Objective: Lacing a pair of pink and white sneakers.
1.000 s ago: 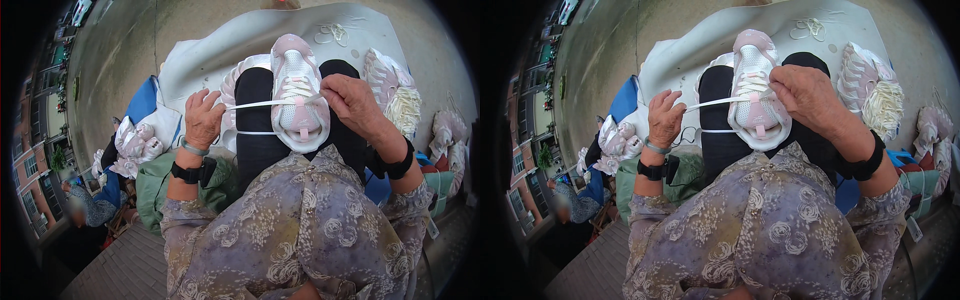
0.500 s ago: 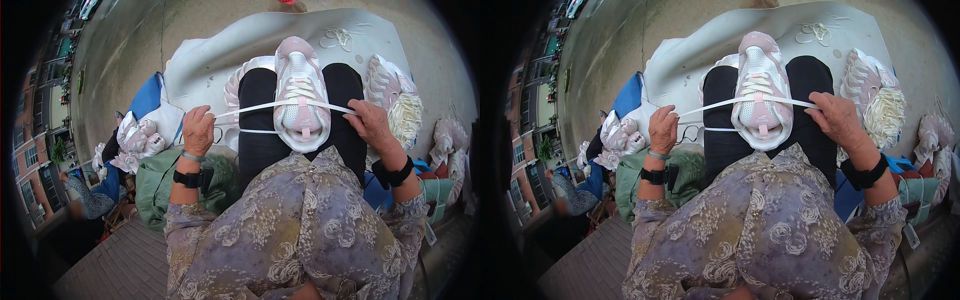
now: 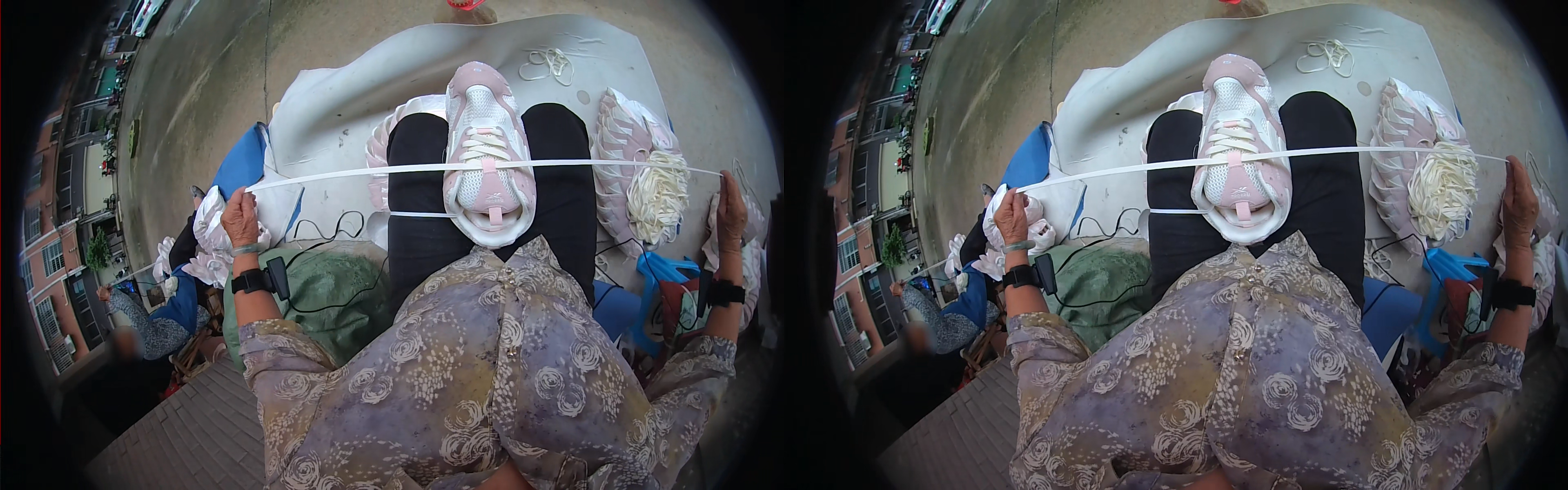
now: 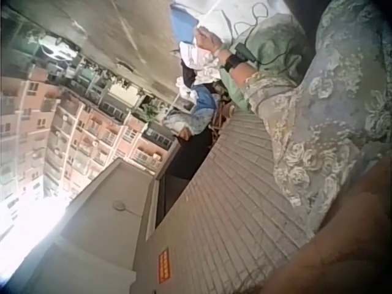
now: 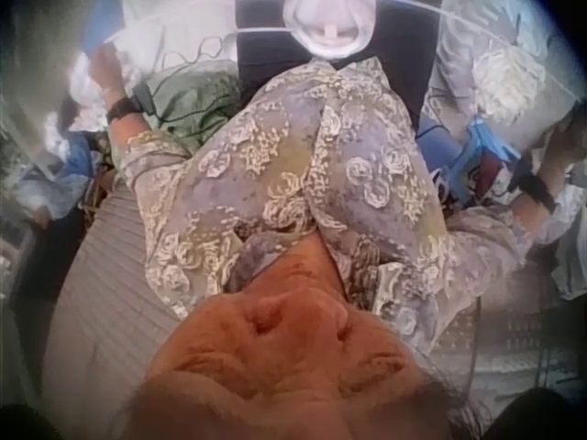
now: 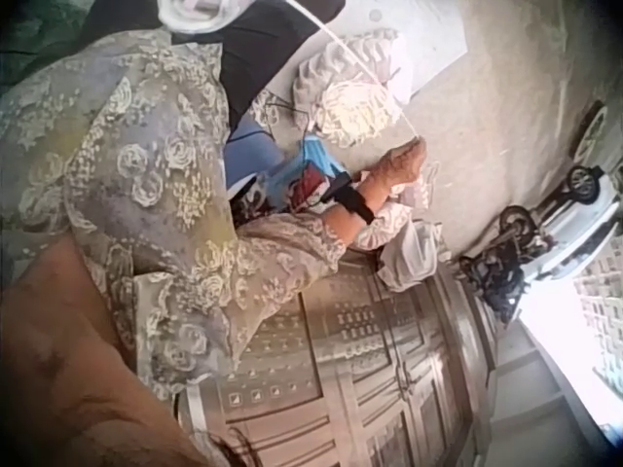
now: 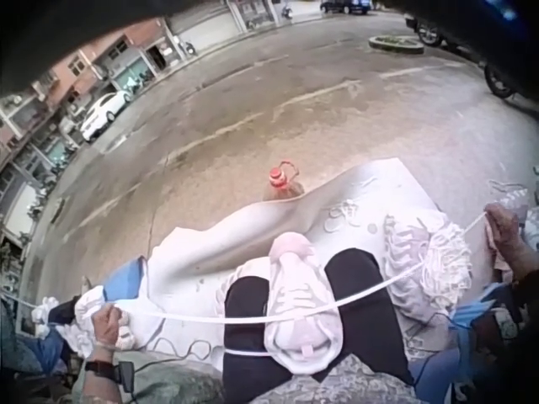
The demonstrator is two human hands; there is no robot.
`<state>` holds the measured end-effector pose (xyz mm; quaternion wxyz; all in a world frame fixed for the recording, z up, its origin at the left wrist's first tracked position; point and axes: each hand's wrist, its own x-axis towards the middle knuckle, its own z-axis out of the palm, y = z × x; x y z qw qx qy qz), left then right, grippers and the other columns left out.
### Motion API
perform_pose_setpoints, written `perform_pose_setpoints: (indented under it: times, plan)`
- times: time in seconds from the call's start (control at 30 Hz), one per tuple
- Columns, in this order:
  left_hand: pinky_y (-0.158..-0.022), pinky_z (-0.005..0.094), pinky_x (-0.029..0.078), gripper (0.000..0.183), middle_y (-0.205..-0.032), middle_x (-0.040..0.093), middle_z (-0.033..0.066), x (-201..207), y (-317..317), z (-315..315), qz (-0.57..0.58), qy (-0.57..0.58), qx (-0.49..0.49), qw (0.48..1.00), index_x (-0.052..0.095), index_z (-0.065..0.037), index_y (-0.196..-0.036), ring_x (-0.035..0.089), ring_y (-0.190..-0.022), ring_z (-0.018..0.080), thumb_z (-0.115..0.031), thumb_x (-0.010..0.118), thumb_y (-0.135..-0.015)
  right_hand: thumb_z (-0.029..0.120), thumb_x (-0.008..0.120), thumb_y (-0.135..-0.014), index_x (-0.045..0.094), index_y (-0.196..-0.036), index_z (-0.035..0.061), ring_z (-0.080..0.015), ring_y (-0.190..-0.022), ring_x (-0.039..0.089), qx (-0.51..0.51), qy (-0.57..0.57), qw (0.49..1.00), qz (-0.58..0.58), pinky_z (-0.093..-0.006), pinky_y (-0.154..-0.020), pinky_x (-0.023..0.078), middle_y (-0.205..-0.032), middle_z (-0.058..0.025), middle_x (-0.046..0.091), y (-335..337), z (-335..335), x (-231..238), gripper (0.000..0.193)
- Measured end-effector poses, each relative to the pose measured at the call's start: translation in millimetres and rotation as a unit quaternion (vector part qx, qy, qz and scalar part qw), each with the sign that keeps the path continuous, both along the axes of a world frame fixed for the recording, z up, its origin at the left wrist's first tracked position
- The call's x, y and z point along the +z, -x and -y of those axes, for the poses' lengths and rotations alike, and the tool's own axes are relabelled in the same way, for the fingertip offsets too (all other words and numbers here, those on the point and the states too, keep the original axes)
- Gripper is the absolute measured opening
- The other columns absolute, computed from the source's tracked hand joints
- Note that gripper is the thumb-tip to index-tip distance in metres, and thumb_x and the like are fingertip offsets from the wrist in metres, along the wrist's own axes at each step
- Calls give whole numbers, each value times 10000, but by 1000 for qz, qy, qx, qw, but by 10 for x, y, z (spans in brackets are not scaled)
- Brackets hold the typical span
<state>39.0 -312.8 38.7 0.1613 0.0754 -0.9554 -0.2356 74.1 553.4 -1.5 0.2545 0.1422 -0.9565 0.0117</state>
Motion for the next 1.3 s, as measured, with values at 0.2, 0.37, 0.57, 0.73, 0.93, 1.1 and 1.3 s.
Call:
perform_pose_setpoints:
  times: [0.2, 0.37, 0.57, 0.73, 0.93, 1.1, 1.3]
  plan:
    - [-344, 212, 349, 270, -541, 553, 62, -60, 85, -1161, 288, -286, 50, 913, 574, -22, -752, 435, -353, 87, -248, 512, -886, 299, 486, -913, 562, -795, 78, -29, -364, 299, -236, 624, 657, 351, -197, -328, 227, -505, 48, 383, 29, 1424, -87, 262]
    - [-349, 164, 320, 255, -588, 582, 62, -60, -78, -2262, 485, -480, -135, 719, 570, -39, -797, 441, -362, 59, -251, 493, -915, 219, 481, -905, 550, -843, 66, -64, -474, 476, -55, 737, 442, 508, -189, -445, 381, -635, -2, 541, -127, 2763, 113, 179]
    - [-356, 169, 341, 207, -627, 591, 69, -59, 93, -2796, 432, -546, -123, 707, 556, -25, -857, 449, -369, 65, -218, 507, -914, 157, 600, -854, 637, -963, 34, -51, -651, 503, 9, 693, 564, 449, -195, -591, 421, -824, 13, 591, 85, 3224, 200, 168]
    - [-380, 177, 376, 194, -622, 584, 36, -125, 210, -2921, 350, -570, -122, 734, 550, -69, -827, 475, -408, 63, -245, 525, -905, 92, 606, -840, 639, -910, 12, -43, -609, 486, 3, 772, 500, 392, -178, -564, 410, -718, 8, 570, 169, 3312, 68, 111]
    - [-396, 161, 335, 201, -647, 563, 10, -161, 96, -2989, 282, -580, -112, 756, 568, -60, -818, 462, -444, 51, -242, 545, -899, 56, 619, -824, 630, -954, 14, -79, -720, 571, 30, 757, 545, 359, -204, -654, 461, -819, -21, 615, 138, 3337, 7, 137]
    - [-423, 173, 349, 183, -668, 565, 12, -175, 30, -2997, 248, -622, -114, 734, 581, -39, -837, 471, -469, 55, -212, 559, -892, 33, 612, -825, 633, -953, 7, -78, -743, 571, 27, 745, 575, 336, -208, -685, 466, -845, -24, 618, 109, 3374, -12, 133]
    - [-473, 190, 425, 158, -700, 606, 32, -192, -8, -2991, 256, -632, -110, 723, 593, -22, -843, 524, -499, 70, -176, 581, -875, -21, 634, -721, 639, -830, 7, -146, -685, 598, 118, 532, 817, 187, -256, -624, 470, -785, -58, 642, 119, 3401, 48, 112]
